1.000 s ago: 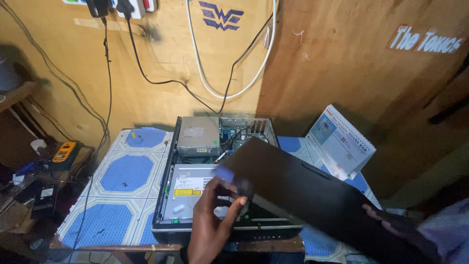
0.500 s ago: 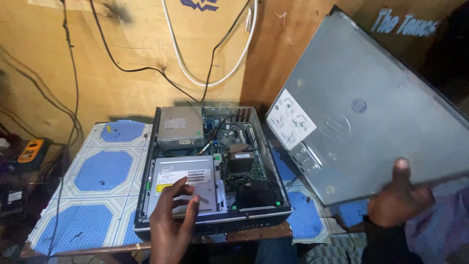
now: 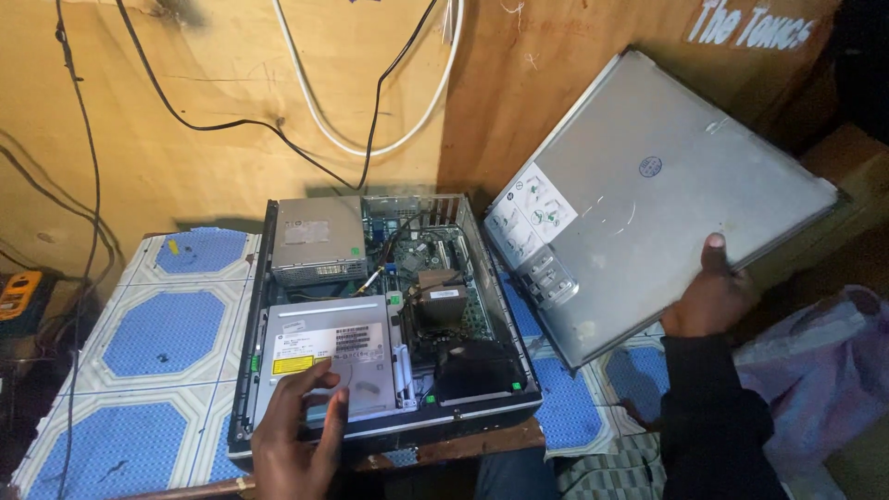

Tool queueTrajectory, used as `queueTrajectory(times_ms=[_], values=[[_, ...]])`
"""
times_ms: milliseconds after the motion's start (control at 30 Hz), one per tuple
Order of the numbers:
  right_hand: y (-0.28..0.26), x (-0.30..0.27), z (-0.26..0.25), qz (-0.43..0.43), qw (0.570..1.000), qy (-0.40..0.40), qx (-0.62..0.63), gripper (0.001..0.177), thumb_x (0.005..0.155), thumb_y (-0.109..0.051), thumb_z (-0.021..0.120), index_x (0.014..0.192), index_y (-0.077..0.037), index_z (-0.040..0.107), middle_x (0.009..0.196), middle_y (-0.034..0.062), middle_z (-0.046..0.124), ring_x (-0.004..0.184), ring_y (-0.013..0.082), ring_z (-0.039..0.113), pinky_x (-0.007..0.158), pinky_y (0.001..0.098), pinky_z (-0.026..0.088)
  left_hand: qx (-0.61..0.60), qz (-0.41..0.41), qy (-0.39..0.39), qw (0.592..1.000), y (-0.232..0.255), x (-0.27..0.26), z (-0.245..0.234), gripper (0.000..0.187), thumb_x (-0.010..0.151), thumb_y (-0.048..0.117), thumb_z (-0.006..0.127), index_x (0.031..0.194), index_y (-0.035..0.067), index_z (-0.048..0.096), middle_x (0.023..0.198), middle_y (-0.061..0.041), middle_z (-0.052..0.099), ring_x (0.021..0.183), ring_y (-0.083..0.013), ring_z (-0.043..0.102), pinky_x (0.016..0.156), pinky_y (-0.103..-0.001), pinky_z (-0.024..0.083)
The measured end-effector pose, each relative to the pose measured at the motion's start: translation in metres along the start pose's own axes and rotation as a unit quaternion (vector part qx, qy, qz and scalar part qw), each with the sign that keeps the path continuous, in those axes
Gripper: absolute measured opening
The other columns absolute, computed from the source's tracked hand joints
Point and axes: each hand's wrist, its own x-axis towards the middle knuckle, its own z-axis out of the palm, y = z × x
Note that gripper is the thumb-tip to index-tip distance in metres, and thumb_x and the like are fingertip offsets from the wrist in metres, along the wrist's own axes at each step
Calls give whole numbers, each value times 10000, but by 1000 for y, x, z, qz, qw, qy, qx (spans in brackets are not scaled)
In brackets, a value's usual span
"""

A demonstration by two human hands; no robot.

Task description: The recorder is opening a computer case and removing a power supply unit using a screwdriver.

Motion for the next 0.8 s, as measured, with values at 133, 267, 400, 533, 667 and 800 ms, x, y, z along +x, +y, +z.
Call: queueTrajectory(times_ms=[133,267,400,533,667,800], values=[[9,6,6,72,996,5,51,713,851,-490,855,1300,1,601,1196,140,696,1038,284,713,852,464,627,19,1,1,1000,-3,0,3,442,848,89,717,1279,48,629,1081,-176,734,1037,-299,764,817,-452,655],[52,25,4,45,999,16,-22,800,887,-517,837,1409,-12,501,1309,190,648,1147,342,690,924,495,594,11,-7,1,1000,-5,-2,6,409,850,81,712,1249,33,630,1077,-188,727,1039,-311,763,816,-454,665],[46,28,10,44,997,-44,46,849,887,-515,817,1428,25,449,1343,224,624,1214,374,679,975,542,612,33,-32,-7,999,1,-3,4,394,868,91,707,1253,47,633,1067,-179,735,984,-298,785,806,-456,657],[48,36,10,37,984,-94,145,887,863,-475,870,1456,51,473,1417,236,614,1275,394,654,1062,544,562,30,-1,6,1000,3,-3,5,388,870,71,701,1250,38,633,1052,-186,739,1008,-305,774,801,-443,660],[48,30,8,48,998,-28,20,820,907,-486,816,1439,23,455,1347,220,623,1244,368,653,1014,527,561,14,-8,4,1000,5,-3,6,393,858,43,701,1245,33,636,1070,-179,734,998,-280,777,803,-412,664],[51,35,8,75,990,-44,108,832,838,-416,883,1415,-11,442,1343,172,619,1254,339,610,1044,522,520,-11,-18,31,999,9,-5,6,388,853,32,707,1238,39,659,1067,-173,742,993,-270,784,814,-409,665]])
